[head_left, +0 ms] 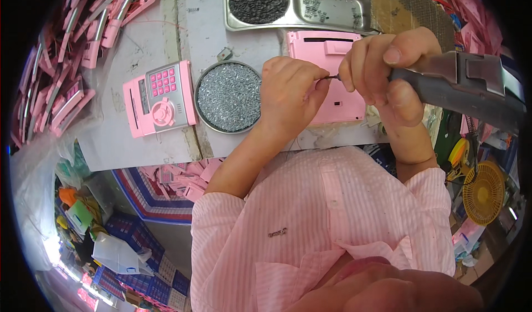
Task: Assembling a toy calculator by soldering wires to a circuit board and securing the plastic casing with screws using an electric screwdriver.
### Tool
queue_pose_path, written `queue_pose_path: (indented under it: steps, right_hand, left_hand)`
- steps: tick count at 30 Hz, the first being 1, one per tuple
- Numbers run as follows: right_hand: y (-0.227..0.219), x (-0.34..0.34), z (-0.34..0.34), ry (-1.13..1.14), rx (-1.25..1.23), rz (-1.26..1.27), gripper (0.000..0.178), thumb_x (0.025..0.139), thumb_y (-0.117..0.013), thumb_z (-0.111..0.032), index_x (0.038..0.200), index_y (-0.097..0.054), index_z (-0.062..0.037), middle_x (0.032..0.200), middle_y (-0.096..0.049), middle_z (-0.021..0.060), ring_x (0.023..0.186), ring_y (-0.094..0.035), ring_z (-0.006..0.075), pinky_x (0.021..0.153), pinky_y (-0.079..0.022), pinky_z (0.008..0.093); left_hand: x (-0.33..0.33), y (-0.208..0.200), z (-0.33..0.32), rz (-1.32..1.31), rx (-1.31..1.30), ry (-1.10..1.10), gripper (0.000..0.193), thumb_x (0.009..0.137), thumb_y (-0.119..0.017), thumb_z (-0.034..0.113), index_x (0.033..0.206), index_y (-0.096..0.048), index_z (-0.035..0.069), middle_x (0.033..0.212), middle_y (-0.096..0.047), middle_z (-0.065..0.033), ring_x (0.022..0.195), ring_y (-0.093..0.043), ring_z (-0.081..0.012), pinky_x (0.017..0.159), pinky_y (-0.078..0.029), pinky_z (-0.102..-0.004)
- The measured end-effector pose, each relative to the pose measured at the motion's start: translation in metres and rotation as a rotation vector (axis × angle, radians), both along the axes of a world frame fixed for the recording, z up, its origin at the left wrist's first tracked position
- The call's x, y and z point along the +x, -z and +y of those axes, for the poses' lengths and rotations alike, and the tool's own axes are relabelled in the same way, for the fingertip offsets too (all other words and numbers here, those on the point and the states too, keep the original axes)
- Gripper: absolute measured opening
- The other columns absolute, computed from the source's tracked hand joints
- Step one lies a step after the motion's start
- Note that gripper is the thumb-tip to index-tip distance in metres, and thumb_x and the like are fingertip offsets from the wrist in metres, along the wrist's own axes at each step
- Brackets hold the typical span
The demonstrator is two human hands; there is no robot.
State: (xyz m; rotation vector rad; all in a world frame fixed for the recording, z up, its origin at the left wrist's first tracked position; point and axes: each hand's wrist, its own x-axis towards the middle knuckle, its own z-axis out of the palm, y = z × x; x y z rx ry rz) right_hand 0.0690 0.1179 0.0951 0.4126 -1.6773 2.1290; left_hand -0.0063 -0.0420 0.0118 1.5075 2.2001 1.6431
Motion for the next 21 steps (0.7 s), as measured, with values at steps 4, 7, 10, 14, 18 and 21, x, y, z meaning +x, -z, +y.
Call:
queue_pose_path:
  steps: [4,7,10,14,18,21]
  right_hand:
    - [-0.005,-0.013,-0.008,-0.018,0.04,0.023,0.029,0.099,-0.066,-0.028,0.122,-0.053,-0.0146,0.064,-0.047,-0.003,0.054,-0.045,0.0106,0.056,-0.045,0.0292]
    - [-0.001,-0.023,-0.011,-0.088,0.037,0.032,0.03,0.1,-0.063,-0.027,0.124,-0.052,-0.0147,0.064,-0.047,-0.0027,0.055,-0.045,0.0106,0.058,-0.045,0.0295]
    - [0.005,-0.033,-0.019,-0.125,-0.001,0.035,0.03,0.101,-0.061,-0.026,0.127,-0.052,-0.0142,0.066,-0.047,-0.0023,0.057,-0.044,0.0113,0.059,-0.044,0.0305]
    - [0.02,-0.05,-0.016,-0.037,-0.009,0.046,0.028,0.101,-0.058,-0.021,0.127,-0.051,-0.0129,0.067,-0.046,-0.0013,0.059,-0.043,0.0132,0.059,-0.042,0.0333]
    - [0.048,-0.07,0.007,0.128,0.018,0.058,0.024,0.1,-0.052,-0.01,0.124,-0.053,-0.0098,0.067,-0.042,0.0013,0.059,-0.041,0.0142,0.059,-0.041,0.0365]
    - [0.042,-0.075,-0.014,0.188,-0.166,0.006,0.014,0.091,-0.06,-0.004,0.103,-0.054,-0.0061,0.069,-0.051,0.0042,0.058,-0.052,0.0146,0.055,-0.047,0.0326]
  left_hand:
    - [-0.008,0.001,-0.009,0.094,0.044,-0.077,0.021,0.07,-0.08,0.005,0.085,-0.066,0.013,0.081,-0.067,0.0008,0.076,-0.06,-0.0207,0.077,-0.04,-0.0371]
    - [-0.015,0.007,-0.017,0.118,0.081,-0.108,0.021,0.07,-0.08,0.008,0.085,-0.066,0.013,0.079,-0.066,0.0014,0.074,-0.059,-0.0208,0.077,-0.039,-0.0376]
    - [-0.02,0.006,-0.029,0.147,0.032,-0.135,0.023,0.07,-0.082,0.009,0.088,-0.068,0.012,0.084,-0.067,-0.0007,0.078,-0.06,-0.0232,0.08,-0.04,-0.0384]
    - [-0.031,-0.009,-0.041,0.117,-0.071,-0.266,0.025,0.072,-0.084,0.014,0.093,-0.071,0.011,0.094,-0.066,-0.0033,0.09,-0.06,-0.0254,0.086,-0.037,-0.0407]
    - [-0.046,-0.019,-0.082,0.198,-0.49,-0.334,0.019,0.076,-0.082,0.02,0.092,-0.073,0.013,0.097,-0.064,-0.0031,0.098,-0.058,-0.0256,0.091,-0.034,-0.0424]
    - [-0.042,-0.001,-0.098,0.209,-0.555,-0.276,0.014,0.079,-0.079,0.022,0.089,-0.073,0.014,0.094,-0.063,-0.0008,0.098,-0.057,-0.0242,0.091,-0.033,-0.0443]
